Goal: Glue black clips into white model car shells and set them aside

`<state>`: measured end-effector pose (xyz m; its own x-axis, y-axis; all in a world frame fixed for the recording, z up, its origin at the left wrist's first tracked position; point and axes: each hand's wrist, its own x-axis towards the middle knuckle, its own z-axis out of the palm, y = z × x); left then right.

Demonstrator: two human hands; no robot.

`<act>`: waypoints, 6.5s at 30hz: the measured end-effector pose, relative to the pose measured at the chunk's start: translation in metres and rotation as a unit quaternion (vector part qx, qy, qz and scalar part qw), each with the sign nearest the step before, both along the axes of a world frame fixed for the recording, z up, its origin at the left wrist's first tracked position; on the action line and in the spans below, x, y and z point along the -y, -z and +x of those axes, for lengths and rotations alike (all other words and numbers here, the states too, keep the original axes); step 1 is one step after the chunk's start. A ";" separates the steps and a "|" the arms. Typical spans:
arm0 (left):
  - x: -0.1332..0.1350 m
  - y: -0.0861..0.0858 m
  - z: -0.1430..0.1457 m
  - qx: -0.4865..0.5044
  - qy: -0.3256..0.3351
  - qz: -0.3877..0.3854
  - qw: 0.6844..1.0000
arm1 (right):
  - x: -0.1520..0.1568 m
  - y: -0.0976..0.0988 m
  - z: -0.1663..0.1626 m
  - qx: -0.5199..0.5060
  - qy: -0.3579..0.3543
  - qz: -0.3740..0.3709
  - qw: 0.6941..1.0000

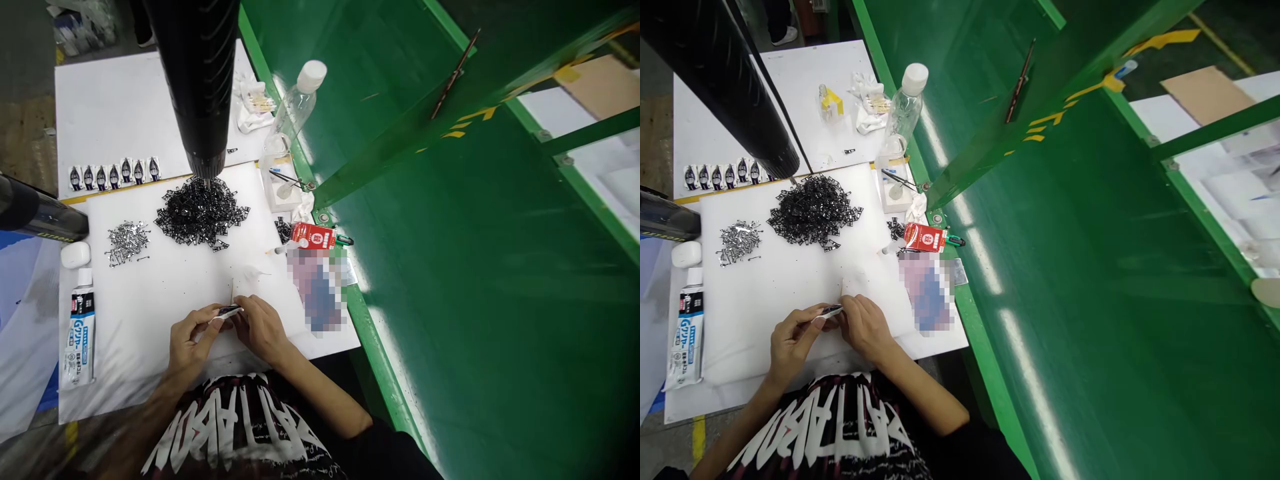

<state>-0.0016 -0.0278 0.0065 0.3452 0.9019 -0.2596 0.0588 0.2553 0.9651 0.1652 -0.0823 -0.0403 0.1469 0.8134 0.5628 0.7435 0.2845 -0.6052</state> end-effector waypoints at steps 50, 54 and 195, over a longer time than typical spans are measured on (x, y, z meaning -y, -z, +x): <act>0.010 0.013 0.002 -0.007 -0.053 0.210 0.976 | -0.007 -0.005 -0.002 0.049 0.013 0.036 0.998; 0.008 0.010 0.002 -0.010 -0.040 0.192 0.981 | -0.006 -0.005 -0.002 0.038 0.022 0.036 0.998; 0.001 0.003 0.010 -0.162 0.046 0.118 0.979 | 0.093 0.036 0.104 -0.117 0.421 -0.210 0.875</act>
